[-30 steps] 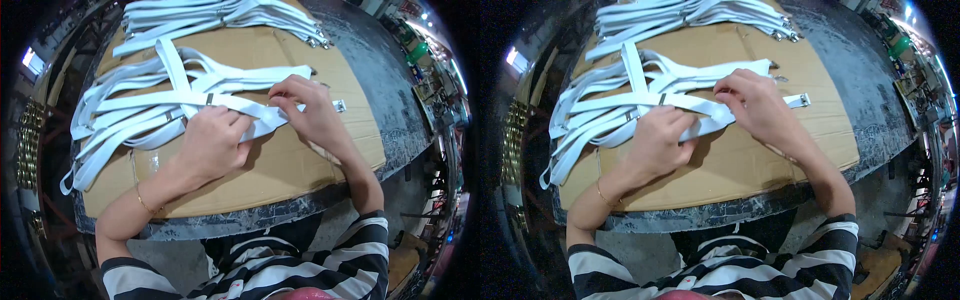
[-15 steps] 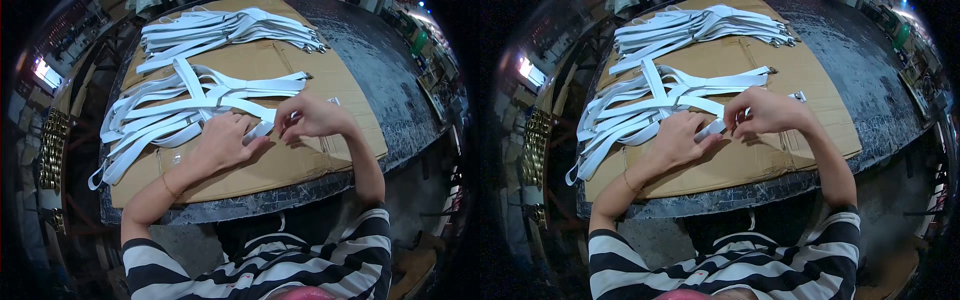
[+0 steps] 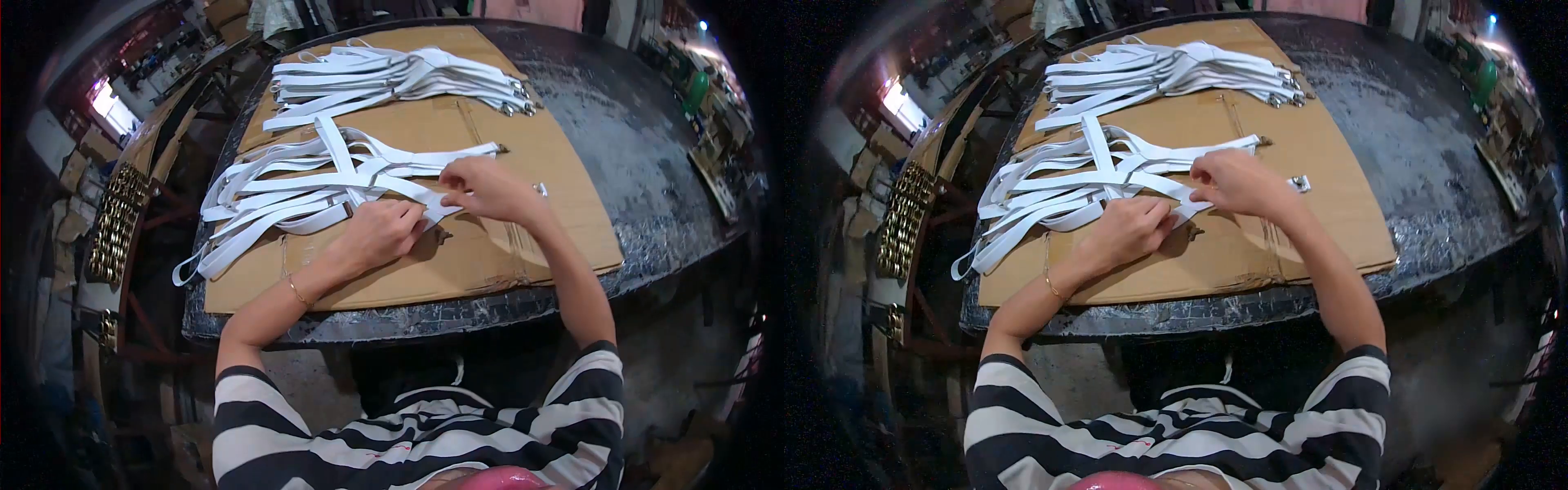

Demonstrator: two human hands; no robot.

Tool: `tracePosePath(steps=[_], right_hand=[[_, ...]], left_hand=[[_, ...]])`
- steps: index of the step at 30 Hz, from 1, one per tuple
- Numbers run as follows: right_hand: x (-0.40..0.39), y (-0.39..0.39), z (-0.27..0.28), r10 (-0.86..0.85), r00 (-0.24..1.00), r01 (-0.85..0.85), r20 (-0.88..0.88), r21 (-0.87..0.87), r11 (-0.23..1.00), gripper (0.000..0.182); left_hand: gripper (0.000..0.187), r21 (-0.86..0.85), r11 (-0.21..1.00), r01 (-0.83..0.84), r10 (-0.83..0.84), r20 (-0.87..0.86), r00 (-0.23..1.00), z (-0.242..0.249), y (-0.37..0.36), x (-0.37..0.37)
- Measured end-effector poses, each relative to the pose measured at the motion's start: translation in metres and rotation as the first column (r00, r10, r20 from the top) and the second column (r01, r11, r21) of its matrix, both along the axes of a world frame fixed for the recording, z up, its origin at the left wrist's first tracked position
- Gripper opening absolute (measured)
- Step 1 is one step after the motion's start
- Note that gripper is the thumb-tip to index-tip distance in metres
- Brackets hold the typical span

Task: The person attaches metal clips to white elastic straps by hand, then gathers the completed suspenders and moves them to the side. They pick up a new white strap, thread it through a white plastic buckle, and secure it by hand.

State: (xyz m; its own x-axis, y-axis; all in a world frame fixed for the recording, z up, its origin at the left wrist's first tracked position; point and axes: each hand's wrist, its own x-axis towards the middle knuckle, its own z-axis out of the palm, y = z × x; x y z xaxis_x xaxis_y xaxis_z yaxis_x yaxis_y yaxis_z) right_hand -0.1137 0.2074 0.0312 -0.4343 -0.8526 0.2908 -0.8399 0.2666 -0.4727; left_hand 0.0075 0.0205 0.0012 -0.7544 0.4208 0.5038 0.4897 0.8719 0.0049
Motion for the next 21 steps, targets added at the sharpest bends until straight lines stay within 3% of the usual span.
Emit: tracePosePath(steps=[1, 4, 5, 8, 10, 11, 14, 17, 18, 19, 20, 21], right_hand=[[-0.003, -0.005, -0.013, 0.010, 0.999, -0.011, -0.030, -0.036, 0.999, 0.027], [0.005, -0.012, -0.021, 0.005, 0.995, -0.007, -0.096, -0.020, 1.000, 0.031], [0.004, -0.012, -0.025, 0.016, 0.992, -0.018, -0.123, -0.012, 1.000, 0.031], [0.001, -0.017, -0.026, 0.044, 0.998, -0.045, -0.039, -0.021, 0.999, 0.034], [0.002, -0.018, -0.020, -0.022, 0.997, 0.013, 0.079, 0.117, 0.993, 0.036], [0.001, -0.018, -0.022, -0.023, 0.994, 0.018, 0.110, 0.050, 0.999, 0.035], [-0.003, -0.026, -0.021, -0.120, 0.984, 0.113, 0.130, 0.063, 0.992, 0.034], [0.021, -0.035, 0.039, -0.172, 0.909, 0.167, 0.379, 0.047, 0.985, 0.026], [-0.001, -0.047, 0.047, -0.064, 0.956, 0.072, 0.286, -0.018, 0.997, 0.029], [-0.003, -0.056, 0.080, -0.089, 0.962, 0.060, 0.257, 0.120, 0.991, 0.030], [0.001, -0.061, 0.105, -0.035, 0.991, 0.040, 0.132, -0.035, 0.999, 0.029], [-0.006, -0.074, 0.166, -0.055, 0.997, 0.047, 0.047, 0.167, 0.985, 0.025]], left_hand=[[0.015, 0.015, 0.997, 0.079, -0.078, -0.019, 0.997, -0.001, -0.003, -0.001], [0.017, -0.025, 0.995, 0.098, -0.100, -0.081, 0.992, -0.002, -0.010, -0.001], [0.018, -0.001, 0.989, 0.149, -0.146, -0.194, 0.970, -0.001, -0.010, -0.005], [0.024, 0.015, 0.998, 0.068, -0.063, -0.217, 0.974, 0.020, -0.014, 0.009], [0.026, 0.059, 0.998, 0.010, 0.007, -0.275, 0.961, 0.026, -0.013, 0.023], [0.025, 0.106, 0.994, 0.001, 0.028, -0.273, 0.962, 0.026, -0.011, 0.034], [0.018, 0.088, 0.994, -0.065, 0.080, -0.177, 0.981, 0.007, -0.010, 0.066], [0.018, 0.033, 0.999, 0.015, -0.009, -0.165, 0.986, -0.004, 0.004, 0.084], [0.018, 0.036, 0.999, 0.007, -0.001, -0.163, 0.987, -0.009, 0.007, 0.085], [0.019, 0.074, 0.997, -0.021, 0.037, -0.214, 0.976, -0.015, 0.009, 0.084], [0.020, 0.114, 0.993, -0.038, 0.066, -0.258, 0.964, -0.021, 0.016, 0.083], [0.020, 0.215, 0.965, -0.151, 0.181, -0.128, 0.975, -0.009, 0.030, 0.091]])
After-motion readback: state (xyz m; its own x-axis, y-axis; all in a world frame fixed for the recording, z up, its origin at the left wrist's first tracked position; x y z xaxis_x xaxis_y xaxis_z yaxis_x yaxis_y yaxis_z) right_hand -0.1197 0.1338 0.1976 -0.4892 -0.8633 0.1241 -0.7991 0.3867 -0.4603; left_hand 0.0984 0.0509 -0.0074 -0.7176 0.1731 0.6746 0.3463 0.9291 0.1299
